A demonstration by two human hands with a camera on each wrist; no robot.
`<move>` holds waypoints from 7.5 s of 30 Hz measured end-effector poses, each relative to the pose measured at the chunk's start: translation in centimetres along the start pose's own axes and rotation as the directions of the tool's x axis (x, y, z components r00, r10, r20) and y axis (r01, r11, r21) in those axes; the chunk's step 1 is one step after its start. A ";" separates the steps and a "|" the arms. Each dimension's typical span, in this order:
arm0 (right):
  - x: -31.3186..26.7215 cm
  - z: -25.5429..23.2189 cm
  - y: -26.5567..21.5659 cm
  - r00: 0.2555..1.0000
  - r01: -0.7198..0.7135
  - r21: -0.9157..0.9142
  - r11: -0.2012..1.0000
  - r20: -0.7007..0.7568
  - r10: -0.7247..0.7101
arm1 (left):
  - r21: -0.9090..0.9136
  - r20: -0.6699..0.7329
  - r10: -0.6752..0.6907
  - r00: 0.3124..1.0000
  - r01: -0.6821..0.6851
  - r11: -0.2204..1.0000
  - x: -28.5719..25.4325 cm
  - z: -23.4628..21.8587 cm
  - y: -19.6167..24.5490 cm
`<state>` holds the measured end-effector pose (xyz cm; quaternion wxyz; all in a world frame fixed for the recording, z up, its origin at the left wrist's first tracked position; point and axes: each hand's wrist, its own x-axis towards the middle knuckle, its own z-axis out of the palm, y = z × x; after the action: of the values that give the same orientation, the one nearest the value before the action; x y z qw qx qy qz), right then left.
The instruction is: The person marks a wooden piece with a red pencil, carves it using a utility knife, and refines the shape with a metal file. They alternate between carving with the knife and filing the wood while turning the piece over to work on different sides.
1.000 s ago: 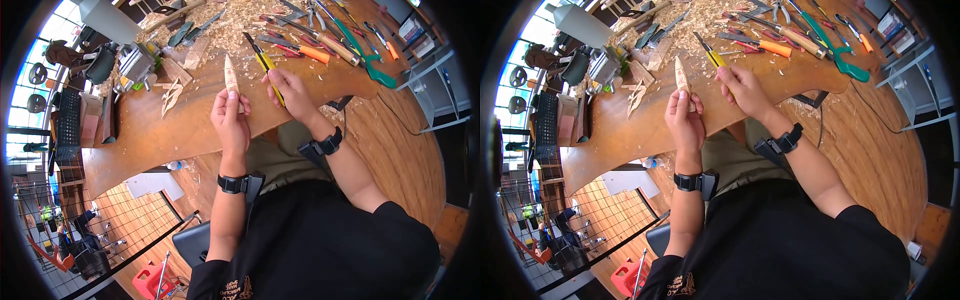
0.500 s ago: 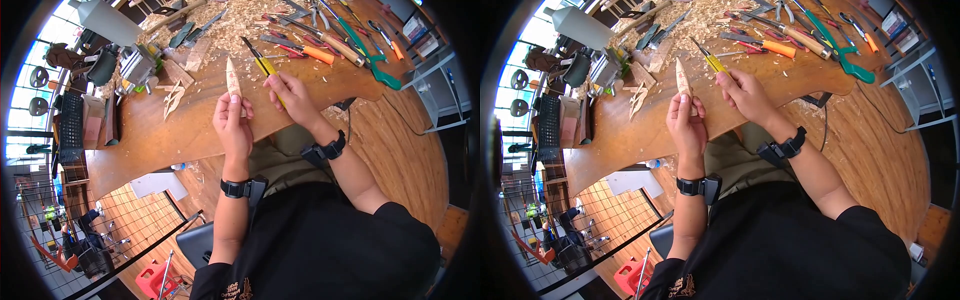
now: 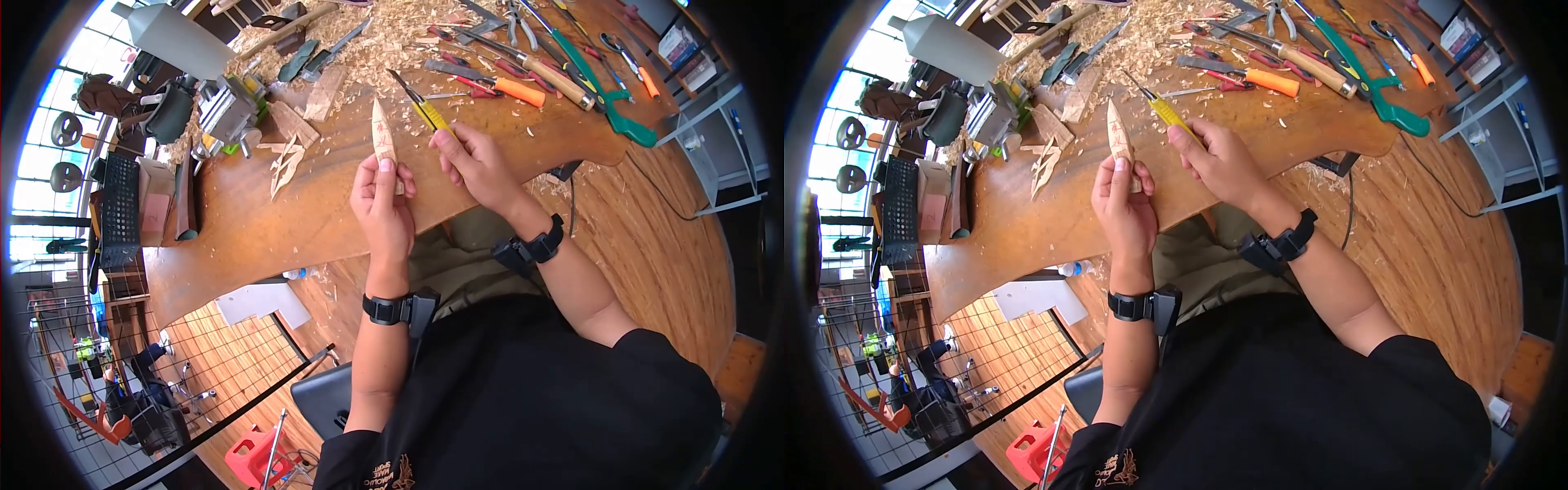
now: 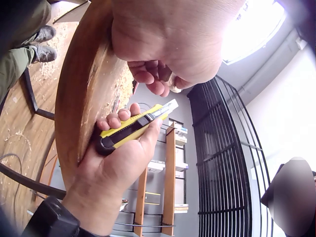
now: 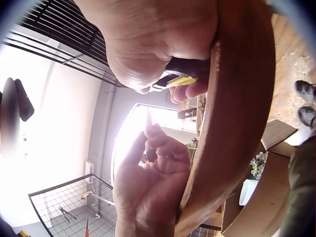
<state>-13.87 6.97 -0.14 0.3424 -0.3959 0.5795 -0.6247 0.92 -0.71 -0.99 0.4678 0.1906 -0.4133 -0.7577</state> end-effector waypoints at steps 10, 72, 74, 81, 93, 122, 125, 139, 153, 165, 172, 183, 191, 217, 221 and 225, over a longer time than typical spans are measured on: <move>-0.2 0.1 -0.7 0.999 -0.048 -0.002 0.999 0.001 0.048 | 0.048 -0.023 0.000 1.000 0.001 0.999 0.0 0.2 0.1; 2.2 1.5 0.4 0.993 0.036 -0.174 0.984 -0.106 -0.055 | 0.047 -0.039 0.054 0.998 -0.053 0.997 0.9 0.2 -0.2; 2.2 1.4 0.4 0.993 0.040 -0.168 0.985 -0.103 -0.058 | 0.049 -0.044 0.057 0.997 -0.055 0.997 0.9 0.2 -0.2; 2.1 1.5 0.1 0.992 0.045 -0.173 0.984 -0.110 -0.065 | 0.066 -0.043 0.060 0.997 -0.057 0.996 0.9 0.4 0.0; 1.9 1.3 0.2 0.995 0.051 -0.146 0.988 -0.079 -0.063 | 0.054 -0.036 0.052 0.998 -0.050 0.997 0.7 0.1 -0.1; -0.2 -4.3 -1.8 0.913 0.406 -0.639 0.654 0.314 -0.260 | 0.070 -0.060 -0.230 0.971 0.234 0.970 -0.7 1.0 1.7; -0.2 -4.5 -1.9 0.912 0.407 -0.631 0.661 0.326 -0.250 | 0.039 -0.028 -0.298 0.954 0.299 0.953 -0.9 0.8 1.7; 0.3 -5.2 -2.5 0.914 0.365 -0.604 0.709 0.375 -0.151 | 0.190 -0.077 -0.271 0.959 0.281 0.941 -1.2 1.5 2.2; 0.0 -5.1 -2.8 0.921 0.333 -0.617 0.713 0.374 -0.106 | 0.294 -0.128 -0.283 0.951 0.309 0.905 -1.1 2.1 2.4; -0.7 -5.2 -1.6 0.966 0.252 -0.541 0.802 0.190 -0.176 | 0.164 -0.037 -0.252 0.967 0.255 0.953 -1.4 1.3 1.9; -0.9 -5.5 -2.3 0.994 0.028 -0.385 0.922 0.105 0.013 | 0.136 -0.031 -0.170 0.985 0.172 0.976 -1.2 1.2 1.1; 0.4 -5.5 -2.6 0.911 -0.293 0.087 0.952 0.327 0.251 | 0.168 0.002 -0.132 0.991 0.130 0.977 -1.2 1.1 1.1; 0.6 -5.3 -2.9 0.900 -0.304 0.067 0.950 0.347 0.263 | 0.174 0.011 -0.120 0.993 0.116 0.978 -1.5 1.0 1.1; 2.1 -5.1 -3.3 0.857 -0.438 -0.013 0.899 0.295 0.422 | 0.077 0.028 -0.212 0.977 0.209 0.975 -0.8 0.8 1.8; 2.1 -5.1 -3.0 0.864 -0.427 -0.033 0.903 0.278 0.419 | 0.071 0.041 -0.235 0.971 0.232 0.970 -0.9 0.6 1.9; 1.9 -5.0 -2.8 0.881 -0.399 -0.015 0.917 0.272 0.387 | 0.079 0.039 -0.232 0.972 0.228 0.970 -0.8 0.5 2.1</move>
<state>-19.10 7.78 2.77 0.5454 -0.3442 0.5827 -0.4944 2.15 -0.23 0.88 0.3595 0.2359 -0.4273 -0.7953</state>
